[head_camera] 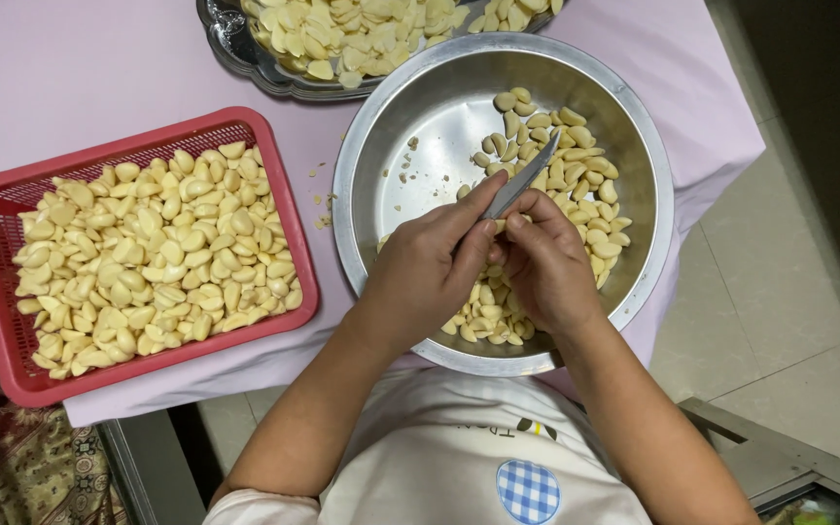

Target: Slicing peeled garlic cloves into thin pieces using a small knife over a metal bowl.

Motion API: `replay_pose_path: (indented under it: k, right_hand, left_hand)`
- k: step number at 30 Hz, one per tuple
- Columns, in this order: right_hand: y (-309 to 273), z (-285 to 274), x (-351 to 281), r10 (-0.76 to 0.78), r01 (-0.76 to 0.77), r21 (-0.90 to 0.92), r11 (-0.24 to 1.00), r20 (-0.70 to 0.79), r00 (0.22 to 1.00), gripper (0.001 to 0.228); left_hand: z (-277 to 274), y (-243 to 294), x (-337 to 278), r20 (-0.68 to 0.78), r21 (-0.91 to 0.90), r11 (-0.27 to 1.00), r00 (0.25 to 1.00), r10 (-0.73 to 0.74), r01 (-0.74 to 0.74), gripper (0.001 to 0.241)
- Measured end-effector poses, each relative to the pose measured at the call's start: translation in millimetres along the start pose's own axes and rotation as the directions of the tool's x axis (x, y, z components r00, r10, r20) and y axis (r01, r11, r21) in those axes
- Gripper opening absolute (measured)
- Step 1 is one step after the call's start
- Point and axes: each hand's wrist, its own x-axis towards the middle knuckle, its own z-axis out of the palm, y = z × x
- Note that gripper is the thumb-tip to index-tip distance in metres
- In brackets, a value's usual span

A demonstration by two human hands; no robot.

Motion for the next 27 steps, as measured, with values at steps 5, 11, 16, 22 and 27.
replay_pose_path:
  k: [5,11,16,22,27]
  right_hand:
    - [-5,1,7,0.098,-0.089,0.169,0.982,-0.042,0.994,0.022]
    - [-31,8,9,0.182,-0.183,-0.178,0.967,-0.024,0.983,0.018]
    - [-50,27,11,0.177,0.006,-0.879,0.477,0.103,0.979,0.014]
    - [-26,22,19,0.328,0.316,-0.944,-0.097,0.269,0.906,0.016]
    - [-35,22,20,0.449,0.381,-0.922,-0.067,0.313,0.837,0.025]
  left_hand:
    - [2,-1,2,0.019,-0.033,0.999,1.000,-0.004,0.005,0.043]
    - [-22,-9,9,-0.135,0.096,0.995,0.990,0.027,-0.014,0.038]
    - [-39,-37,24,-0.193,0.494,0.869,0.970,0.145,-0.032,0.038]
    - [-29,-71,26,-0.165,0.708,0.691,0.986,-0.036,0.144,0.066]
    - [-30,-62,19,-0.156,0.663,0.725,0.982,-0.109,0.186,0.072]
